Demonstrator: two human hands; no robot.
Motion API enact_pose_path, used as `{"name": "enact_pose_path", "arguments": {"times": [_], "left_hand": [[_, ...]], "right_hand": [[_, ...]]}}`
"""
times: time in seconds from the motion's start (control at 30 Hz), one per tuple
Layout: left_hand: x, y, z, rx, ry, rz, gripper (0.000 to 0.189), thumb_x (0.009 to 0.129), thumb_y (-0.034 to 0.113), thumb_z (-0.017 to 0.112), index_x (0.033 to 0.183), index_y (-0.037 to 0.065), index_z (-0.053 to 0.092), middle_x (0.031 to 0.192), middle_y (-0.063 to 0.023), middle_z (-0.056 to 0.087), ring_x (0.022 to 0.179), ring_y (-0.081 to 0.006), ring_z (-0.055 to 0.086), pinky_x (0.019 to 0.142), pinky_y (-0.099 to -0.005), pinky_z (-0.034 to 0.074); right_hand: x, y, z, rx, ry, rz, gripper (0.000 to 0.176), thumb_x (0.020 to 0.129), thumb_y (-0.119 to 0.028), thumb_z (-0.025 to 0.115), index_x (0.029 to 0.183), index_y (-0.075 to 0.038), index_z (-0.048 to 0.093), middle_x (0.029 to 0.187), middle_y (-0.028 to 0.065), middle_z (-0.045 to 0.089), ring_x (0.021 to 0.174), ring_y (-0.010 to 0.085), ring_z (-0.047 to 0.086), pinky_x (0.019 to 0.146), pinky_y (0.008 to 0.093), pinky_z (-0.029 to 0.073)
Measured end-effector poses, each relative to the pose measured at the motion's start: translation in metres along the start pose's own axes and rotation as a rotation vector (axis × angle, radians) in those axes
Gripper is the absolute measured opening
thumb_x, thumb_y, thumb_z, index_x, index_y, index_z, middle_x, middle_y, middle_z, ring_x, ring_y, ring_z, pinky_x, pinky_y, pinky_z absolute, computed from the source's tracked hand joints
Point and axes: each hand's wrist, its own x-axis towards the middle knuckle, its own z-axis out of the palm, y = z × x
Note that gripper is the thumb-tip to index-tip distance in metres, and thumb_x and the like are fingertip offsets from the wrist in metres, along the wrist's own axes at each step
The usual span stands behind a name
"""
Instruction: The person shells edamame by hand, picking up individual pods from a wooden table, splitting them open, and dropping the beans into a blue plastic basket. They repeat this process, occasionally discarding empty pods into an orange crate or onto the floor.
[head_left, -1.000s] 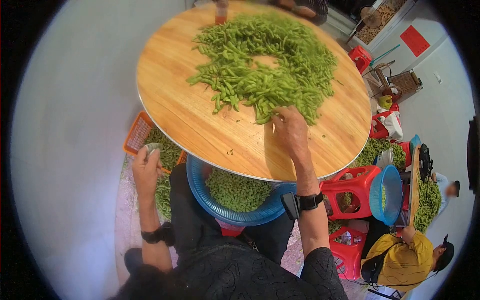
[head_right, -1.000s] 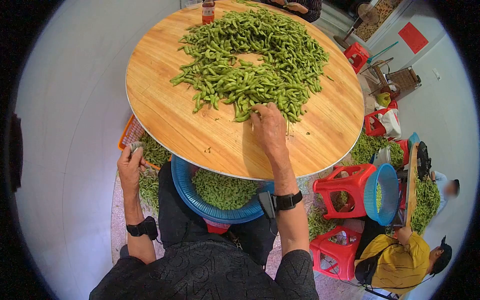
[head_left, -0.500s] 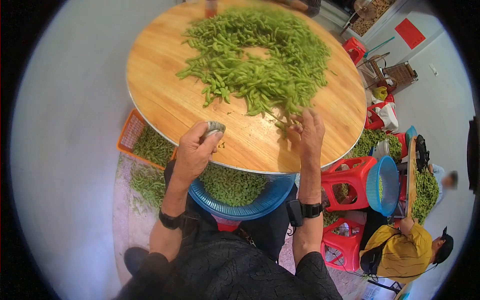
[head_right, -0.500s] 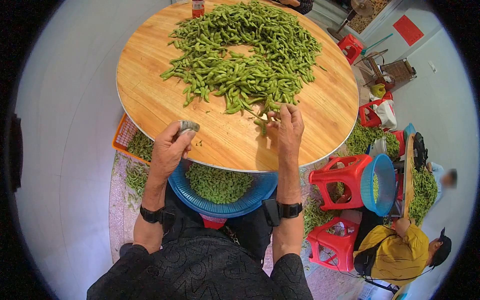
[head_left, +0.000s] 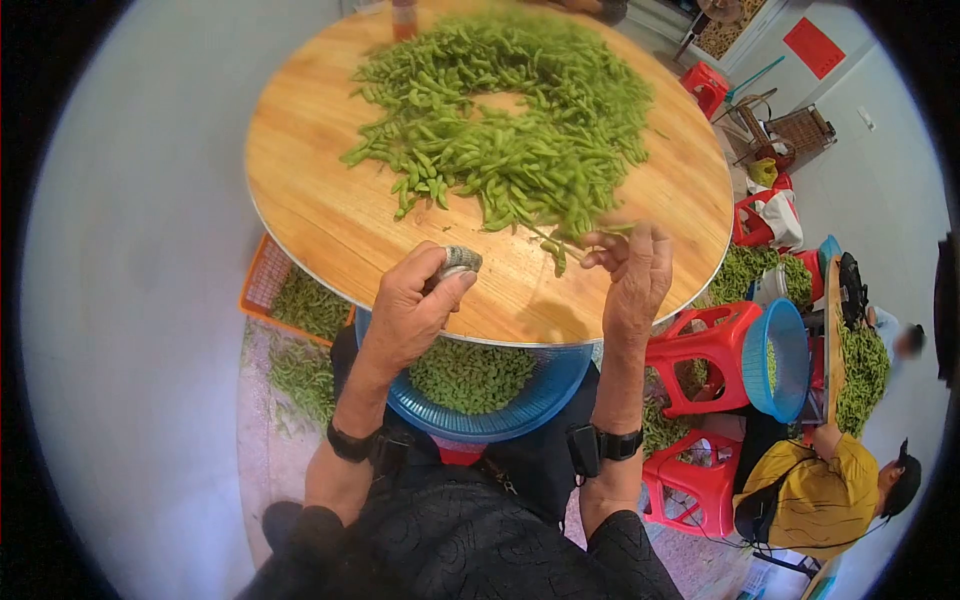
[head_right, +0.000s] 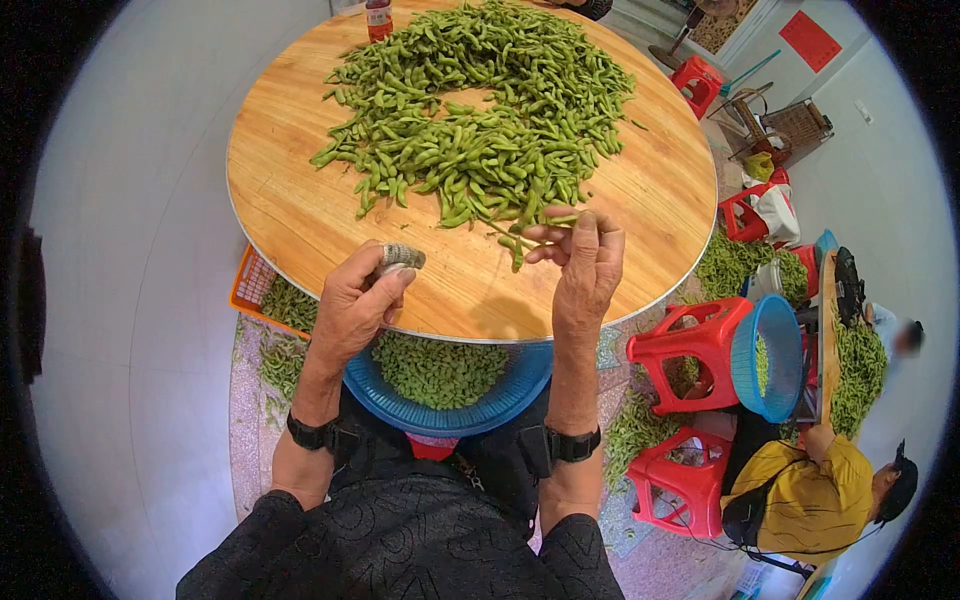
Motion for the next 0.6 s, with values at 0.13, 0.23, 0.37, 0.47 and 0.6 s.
{"name": "enact_pose_path", "arguments": {"times": [0.13, 0.23, 0.37, 0.47, 0.6], "left_hand": [[-0.004, 0.025, 0.004, -0.133, -0.061, -0.095, 0.012, 0.098, 0.009, 0.068, 0.104, -0.001, 0.067, 0.083, 0.0014, 0.055, 0.067, -0.0039, 0.053, 0.055, -0.0215, 0.042], [-0.004, 0.027, 0.009, -0.224, -0.103, -0.109, 0.015, 0.100, 0.011, 0.066, 0.109, 0.000, 0.066, 0.083, 0.0022, 0.057, 0.066, -0.0031, 0.053, 0.054, -0.0200, 0.044], [0.000, 0.017, 0.011, -0.226, -0.134, -0.098, 0.018, 0.102, 0.014, 0.063, 0.113, 0.000, 0.064, 0.086, 0.0006, 0.065, 0.067, -0.0019, 0.056, 0.056, -0.0185, 0.047], [0.001, 0.010, 0.009, -0.226, -0.113, -0.118, 0.016, 0.102, 0.014, 0.063, 0.110, 0.000, 0.064, 0.088, -0.0009, 0.069, 0.066, -0.0020, 0.057, 0.055, -0.0187, 0.047], [0.001, 0.005, 0.008, -0.261, -0.070, -0.171, 0.015, 0.101, 0.014, 0.064, 0.107, 0.001, 0.064, 0.089, -0.0017, 0.070, 0.065, -0.0023, 0.057, 0.054, -0.0188, 0.047]], "right_hand": [[-0.018, -0.002, 0.022, 0.083, -0.091, 0.072, 0.023, 0.110, -0.021, 0.055, 0.120, -0.001, 0.052, 0.097, 0.0166, 0.071, 0.073, 0.0207, 0.072, 0.056, 0.0294, 0.059], [-0.034, 0.010, 0.035, 0.148, -0.156, 0.278, 0.028, 0.105, -0.020, 0.065, 0.123, 0.002, 0.063, 0.091, 0.0131, 0.071, 0.067, 0.0167, 0.069, 0.052, 0.0277, 0.057], [-0.053, 0.026, 0.046, 0.097, -0.216, 0.381, 0.037, 0.103, -0.017, 0.068, 0.132, 0.006, 0.063, 0.090, 0.0089, 0.069, 0.070, 0.0148, 0.068, 0.055, 0.0276, 0.058], [-0.060, 0.029, 0.051, 0.049, -0.225, 0.382, 0.038, 0.104, -0.015, 0.066, 0.135, 0.006, 0.062, 0.089, 0.0080, 0.068, 0.074, 0.0148, 0.069, 0.058, 0.0284, 0.060], [-0.068, 0.032, 0.055, -0.085, -0.289, 0.305, 0.039, 0.105, -0.012, 0.063, 0.140, 0.004, 0.060, 0.101, 0.0086, 0.069, 0.080, 0.0140, 0.070, 0.070, 0.0274, 0.061]]}}
